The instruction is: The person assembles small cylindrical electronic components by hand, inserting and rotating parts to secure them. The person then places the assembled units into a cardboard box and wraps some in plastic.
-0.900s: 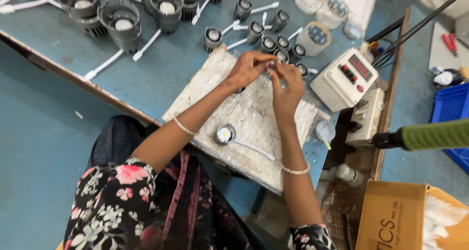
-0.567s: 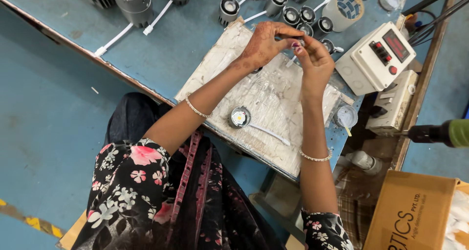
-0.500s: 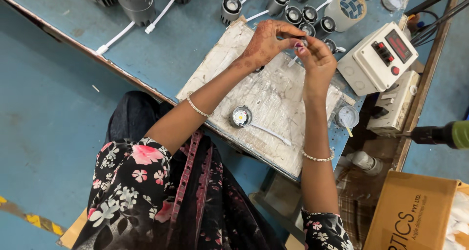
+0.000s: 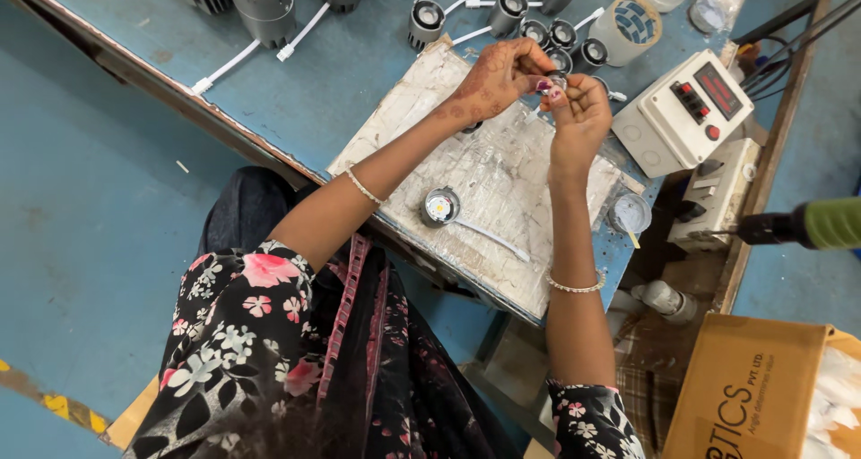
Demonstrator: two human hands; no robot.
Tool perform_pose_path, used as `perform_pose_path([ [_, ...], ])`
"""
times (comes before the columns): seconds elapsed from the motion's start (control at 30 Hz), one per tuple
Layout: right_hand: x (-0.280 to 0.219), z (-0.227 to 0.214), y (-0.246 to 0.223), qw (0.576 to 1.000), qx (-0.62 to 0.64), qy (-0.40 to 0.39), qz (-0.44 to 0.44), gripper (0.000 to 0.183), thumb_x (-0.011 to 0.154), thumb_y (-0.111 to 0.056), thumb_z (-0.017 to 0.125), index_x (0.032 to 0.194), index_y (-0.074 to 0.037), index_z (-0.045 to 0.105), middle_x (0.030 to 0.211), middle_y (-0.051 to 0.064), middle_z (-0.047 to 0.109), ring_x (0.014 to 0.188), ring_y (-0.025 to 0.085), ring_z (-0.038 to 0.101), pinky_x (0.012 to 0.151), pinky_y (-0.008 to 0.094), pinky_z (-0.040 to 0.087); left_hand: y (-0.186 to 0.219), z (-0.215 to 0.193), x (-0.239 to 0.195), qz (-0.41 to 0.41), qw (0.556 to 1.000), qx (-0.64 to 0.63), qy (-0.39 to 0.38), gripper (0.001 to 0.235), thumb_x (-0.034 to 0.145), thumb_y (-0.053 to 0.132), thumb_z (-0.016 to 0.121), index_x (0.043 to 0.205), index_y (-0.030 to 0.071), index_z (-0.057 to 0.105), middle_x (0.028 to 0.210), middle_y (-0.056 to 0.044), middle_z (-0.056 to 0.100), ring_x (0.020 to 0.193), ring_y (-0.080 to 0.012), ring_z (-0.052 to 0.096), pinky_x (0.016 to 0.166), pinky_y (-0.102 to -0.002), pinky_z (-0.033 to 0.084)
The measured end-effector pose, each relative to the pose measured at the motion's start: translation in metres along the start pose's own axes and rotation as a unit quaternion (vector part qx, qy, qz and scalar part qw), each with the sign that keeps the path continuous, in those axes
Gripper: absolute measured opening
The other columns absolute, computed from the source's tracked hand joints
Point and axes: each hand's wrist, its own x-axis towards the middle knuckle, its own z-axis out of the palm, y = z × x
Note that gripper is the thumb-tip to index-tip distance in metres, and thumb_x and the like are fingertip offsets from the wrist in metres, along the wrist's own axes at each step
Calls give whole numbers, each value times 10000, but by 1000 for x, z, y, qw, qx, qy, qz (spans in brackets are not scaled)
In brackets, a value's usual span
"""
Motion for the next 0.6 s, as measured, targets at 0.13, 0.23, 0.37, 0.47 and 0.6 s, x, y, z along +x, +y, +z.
perform_pose_path([
  [0.13, 0, 0, -10, 997, 40, -66, 22, 198, 1039, -9, 681, 1216, 27, 600, 1047, 81, 707, 920, 132, 680, 874, 276, 573, 22, 1, -8, -24, 999, 4, 21, 223, 900, 65, 809, 1088, 37, 692, 1006, -67, 777, 923, -139, 755, 864, -290, 636],
  [0.23, -2, 4, -20, 974, 184, -109, 69, 349, 1016, -43, 681, 1338, -8, 550, 1098, 86, 668, 985, 147, 678, 921, 309, 583, 54, -13, -38, -36, 991, 112, 60, 458, 903, 224, 821, 1271, 66, 598, 1109, -78, 710, 999, -147, 715, 865, -321, 617],
  [0.37, -1, 4, -39, 959, 243, -107, 99, 363, 1051, -71, 636, 1384, 21, 524, 1174, 132, 668, 1086, 190, 668, 1026, 303, 558, 101, -51, -124, -92, 995, 44, 22, 678, 933, 502, 745, 1463, 130, 543, 1263, -81, 710, 1230, -208, 698, 1108, -400, 570],
  [0.47, -5, 6, -52, 945, 274, -102, 143, 370, 1051, -72, 600, 1387, 48, 503, 1214, 144, 653, 1154, 201, 654, 1051, 289, 540, 120, -62, -176, -179, 981, 45, -67, 943, 799, 483, 818, 1546, 171, 332, 1376, -108, 581, 1291, -279, 598, 1121, -447, 466],
  [0.6, -26, 15, -66, 931, 308, -94, 171, 352, 1081, -58, 576, 1391, 82, 486, 1214, 143, 599, 1168, 221, 645, 1058, 296, 537, 118, -51, -197, -156, 977, 111, -94, 1062, 657, 396, 912, 1514, 124, 347, 1298, -124, 608, 1243, -294, 600, 1110, -400, 454],
])
